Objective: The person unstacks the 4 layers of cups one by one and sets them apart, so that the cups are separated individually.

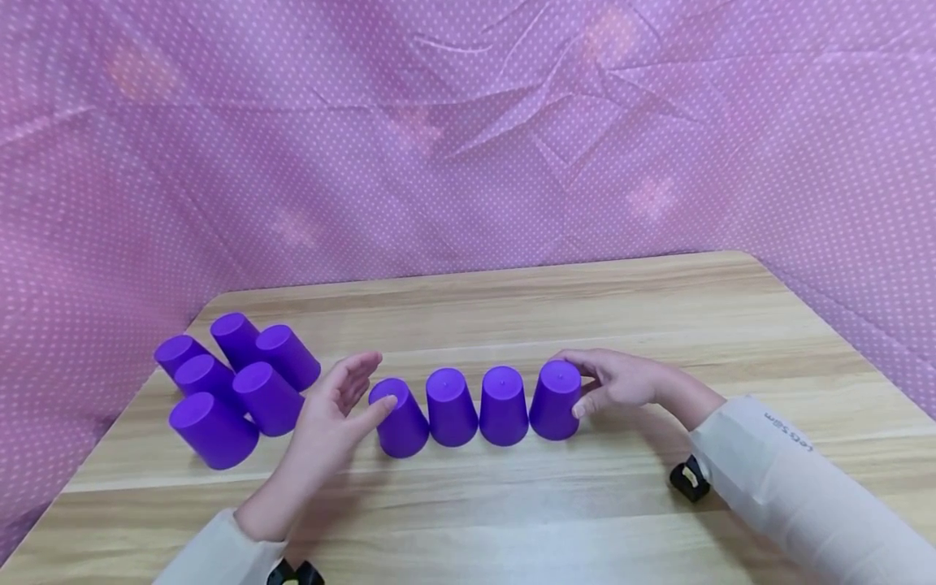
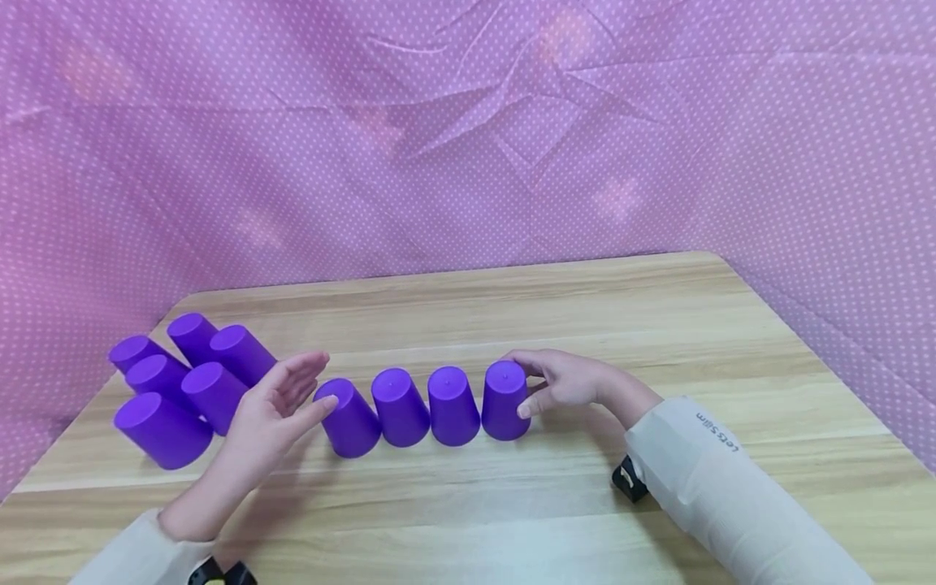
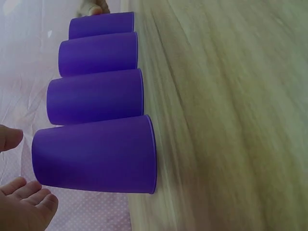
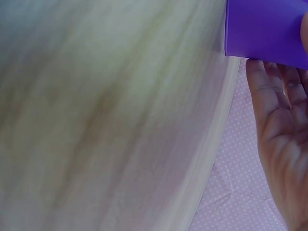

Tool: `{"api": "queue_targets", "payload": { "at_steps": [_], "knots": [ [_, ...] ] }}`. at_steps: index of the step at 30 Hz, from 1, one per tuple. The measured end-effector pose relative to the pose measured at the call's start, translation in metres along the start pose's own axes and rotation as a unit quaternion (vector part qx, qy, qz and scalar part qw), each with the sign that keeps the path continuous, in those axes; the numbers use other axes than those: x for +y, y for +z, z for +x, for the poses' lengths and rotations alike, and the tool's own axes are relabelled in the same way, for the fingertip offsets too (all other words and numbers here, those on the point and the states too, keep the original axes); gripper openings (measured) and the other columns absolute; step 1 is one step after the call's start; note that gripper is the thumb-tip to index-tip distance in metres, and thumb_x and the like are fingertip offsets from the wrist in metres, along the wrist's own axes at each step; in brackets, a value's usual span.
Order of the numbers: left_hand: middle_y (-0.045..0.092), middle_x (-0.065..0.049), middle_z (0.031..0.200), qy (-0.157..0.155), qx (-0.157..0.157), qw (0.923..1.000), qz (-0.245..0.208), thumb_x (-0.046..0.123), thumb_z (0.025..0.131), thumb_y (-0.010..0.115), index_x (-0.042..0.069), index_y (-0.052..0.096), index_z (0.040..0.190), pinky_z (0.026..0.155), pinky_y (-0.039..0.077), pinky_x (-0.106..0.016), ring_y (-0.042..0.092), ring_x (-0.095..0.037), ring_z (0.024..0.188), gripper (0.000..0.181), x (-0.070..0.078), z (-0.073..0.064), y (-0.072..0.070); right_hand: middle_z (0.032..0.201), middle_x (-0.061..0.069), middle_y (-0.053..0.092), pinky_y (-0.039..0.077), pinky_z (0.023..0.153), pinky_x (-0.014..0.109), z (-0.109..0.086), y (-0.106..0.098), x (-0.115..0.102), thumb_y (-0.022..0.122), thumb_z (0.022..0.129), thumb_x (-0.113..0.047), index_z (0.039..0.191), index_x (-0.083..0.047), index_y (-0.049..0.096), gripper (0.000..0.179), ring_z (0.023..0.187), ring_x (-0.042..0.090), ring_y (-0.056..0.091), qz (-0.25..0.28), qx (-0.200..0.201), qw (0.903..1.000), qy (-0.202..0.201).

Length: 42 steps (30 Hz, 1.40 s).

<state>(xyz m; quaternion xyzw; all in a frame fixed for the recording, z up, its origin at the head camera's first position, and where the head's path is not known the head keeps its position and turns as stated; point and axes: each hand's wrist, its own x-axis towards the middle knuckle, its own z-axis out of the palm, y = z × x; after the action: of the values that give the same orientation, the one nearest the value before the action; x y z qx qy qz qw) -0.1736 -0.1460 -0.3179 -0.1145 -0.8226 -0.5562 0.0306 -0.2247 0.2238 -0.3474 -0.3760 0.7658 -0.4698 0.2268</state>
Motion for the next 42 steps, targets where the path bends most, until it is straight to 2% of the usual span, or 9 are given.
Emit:
{"api": "queue_targets", "payload": {
  "at_steps": [3,9,14,18,21,27,36,42],
  "knots": [
    [0.045,-0.015,0.138,-0.009,-0.015,0.9997,0.014,0.006,0.082,0.068,0.001,0.042,0.133,0.108,0.033,-0.032,0.04,-0.026,0.131,0.057,-0.001,0.001,0.002,0.12,0.013,0.058,0.04,0.102,0.034,0.0,-0.001,-0.001,0.068,0.082,-0.009,0.128,0.001,0.043,0.054,0.113,0.012,0.054,0.001,0.0,1.0,0.001],
    [0.047,-0.018,0.136,-0.012,-0.033,0.9988,0.035,0.006,0.08,0.07,0.001,0.042,0.132,0.109,0.032,-0.041,0.043,-0.029,0.128,0.059,-0.003,0.002,0.009,0.119,0.013,0.059,0.04,0.101,0.045,-0.001,0.0,-0.003,0.069,0.08,-0.009,0.128,0.001,0.043,0.055,0.112,0.011,0.055,0.006,0.002,0.9999,0.01],
    [0.051,-0.02,0.131,-0.029,-0.032,0.9977,0.053,0.008,0.078,0.072,0.002,0.044,0.132,0.106,0.038,-0.043,0.051,-0.029,0.119,0.061,-0.007,0.002,0.015,0.119,0.014,0.059,0.039,0.101,0.048,-0.001,0.0,-0.003,0.069,0.08,-0.009,0.127,0.002,0.043,0.056,0.112,0.012,0.055,0.013,0.001,0.9998,0.014],
    [0.051,-0.017,0.132,-0.046,-0.027,0.9965,0.065,0.008,0.077,0.072,0.006,0.044,0.132,0.102,0.042,-0.042,0.052,-0.028,0.118,0.062,-0.009,0.002,0.018,0.119,0.013,0.059,0.038,0.101,0.05,-0.001,0.0,-0.002,0.069,0.08,-0.01,0.128,0.001,0.043,0.056,0.111,0.013,0.055,0.015,0.001,0.9998,0.017],
    [0.05,-0.016,0.133,-0.047,-0.02,0.9966,0.065,0.006,0.077,0.072,0.006,0.044,0.132,0.102,0.042,-0.041,0.051,-0.027,0.119,0.062,-0.01,0.003,0.019,0.119,0.013,0.059,0.037,0.101,0.051,-0.001,0.0,-0.002,0.069,0.08,-0.01,0.128,0.001,0.043,0.056,0.111,0.013,0.055,0.015,0.001,0.9997,0.019],
    [0.051,-0.017,0.132,-0.041,-0.018,0.9973,0.058,0.007,0.076,0.073,0.004,0.044,0.132,0.104,0.04,-0.041,0.051,-0.028,0.119,0.063,-0.012,0.004,0.018,0.12,0.013,0.058,0.037,0.102,0.051,-0.001,0.001,-0.002,0.069,0.08,-0.009,0.128,0.0,0.043,0.056,0.112,0.012,0.055,0.019,0.002,0.9995,0.023],
    [0.055,-0.016,0.125,-0.049,-0.004,0.9972,0.056,0.007,0.076,0.074,0.005,0.048,0.129,0.098,0.046,-0.04,0.056,-0.028,0.112,0.059,-0.012,0.001,0.014,0.121,0.017,0.057,0.039,0.102,0.048,0.0,0.001,-0.001,0.068,0.081,-0.008,0.128,0.004,0.042,0.055,0.113,0.01,0.054,0.01,0.0,0.9998,0.014],
    [0.057,-0.015,0.123,-0.051,0.001,0.9963,0.069,0.007,0.076,0.074,0.008,0.05,0.127,0.094,0.048,-0.038,0.057,-0.026,0.109,0.057,-0.008,-0.002,0.007,0.121,0.02,0.056,0.042,0.101,0.041,0.0,0.001,0.0,0.068,0.081,-0.006,0.128,0.006,0.04,0.056,0.113,0.009,0.054,0.02,-0.003,0.9997,0.013]
  ]
}}
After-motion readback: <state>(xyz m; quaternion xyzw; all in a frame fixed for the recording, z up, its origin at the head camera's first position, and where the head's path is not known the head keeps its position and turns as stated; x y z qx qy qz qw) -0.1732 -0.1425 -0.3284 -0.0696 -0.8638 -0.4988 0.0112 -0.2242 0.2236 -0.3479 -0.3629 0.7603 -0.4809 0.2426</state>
